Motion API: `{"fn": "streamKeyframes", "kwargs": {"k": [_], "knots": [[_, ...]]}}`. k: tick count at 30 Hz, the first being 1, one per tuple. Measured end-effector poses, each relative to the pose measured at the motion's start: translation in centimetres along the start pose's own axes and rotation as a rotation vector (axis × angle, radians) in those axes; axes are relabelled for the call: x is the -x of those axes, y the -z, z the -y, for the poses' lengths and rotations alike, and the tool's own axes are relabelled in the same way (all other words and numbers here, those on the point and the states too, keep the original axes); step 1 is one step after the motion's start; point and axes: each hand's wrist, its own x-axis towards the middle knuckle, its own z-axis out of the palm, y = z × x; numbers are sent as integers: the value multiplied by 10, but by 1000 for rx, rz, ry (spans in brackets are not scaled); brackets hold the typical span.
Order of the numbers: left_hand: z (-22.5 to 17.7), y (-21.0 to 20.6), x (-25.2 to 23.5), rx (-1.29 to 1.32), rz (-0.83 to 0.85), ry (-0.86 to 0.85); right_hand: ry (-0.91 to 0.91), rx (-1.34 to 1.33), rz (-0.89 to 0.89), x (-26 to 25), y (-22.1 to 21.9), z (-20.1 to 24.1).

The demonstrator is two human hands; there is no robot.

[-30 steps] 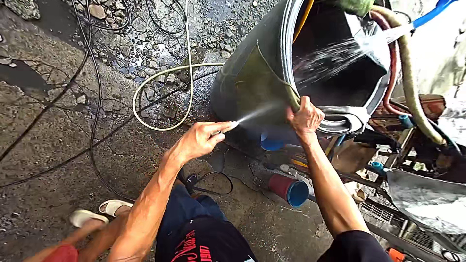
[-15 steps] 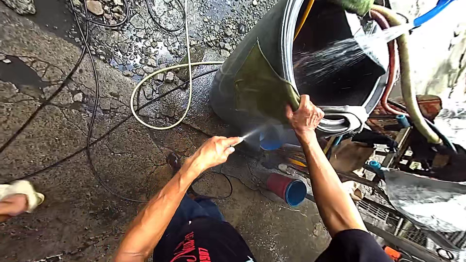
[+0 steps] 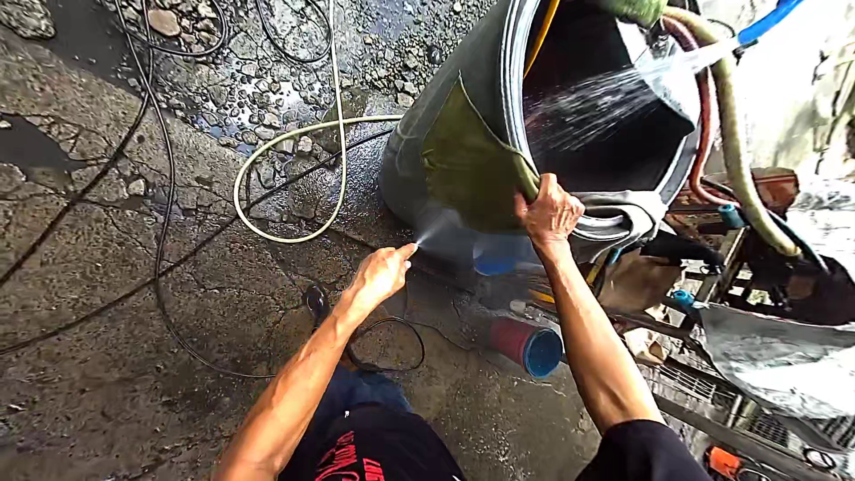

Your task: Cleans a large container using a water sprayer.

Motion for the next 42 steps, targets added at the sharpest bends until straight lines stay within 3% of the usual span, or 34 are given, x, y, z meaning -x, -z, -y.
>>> {"fn": "streamKeyframes", "kwargs": {"k": [4,9,16,20,23,27,31,33,39,42], "knots": [[-3,6,5,37,43,13,4,4,-17,0,0,1],[13,27,11,36,-173,120,23,-4,-57,-2,-1,1],[16,49,34,82,-301,26,10,-24,-36,2,-2,-1],[4,61,49,206,-331,-217,14,-30,-71,1,-4,0],[3,70,54,207,-376,-256,19,-39,-86,0,-4,-1],[-3,72,57,254,-237,-341,-20,-89,13,0,6,2],[4,86,55,237,-383,-335,15,-105,36,3,8,-1],[2,84,60,275,-321,-353,7,-104,28,1,7,0],[24,81,67,226,-297,-135,25,-130,20,2,4,-4],[16,73,75,267,-178,-176,29,-139,23,-3,3,-4]]}}
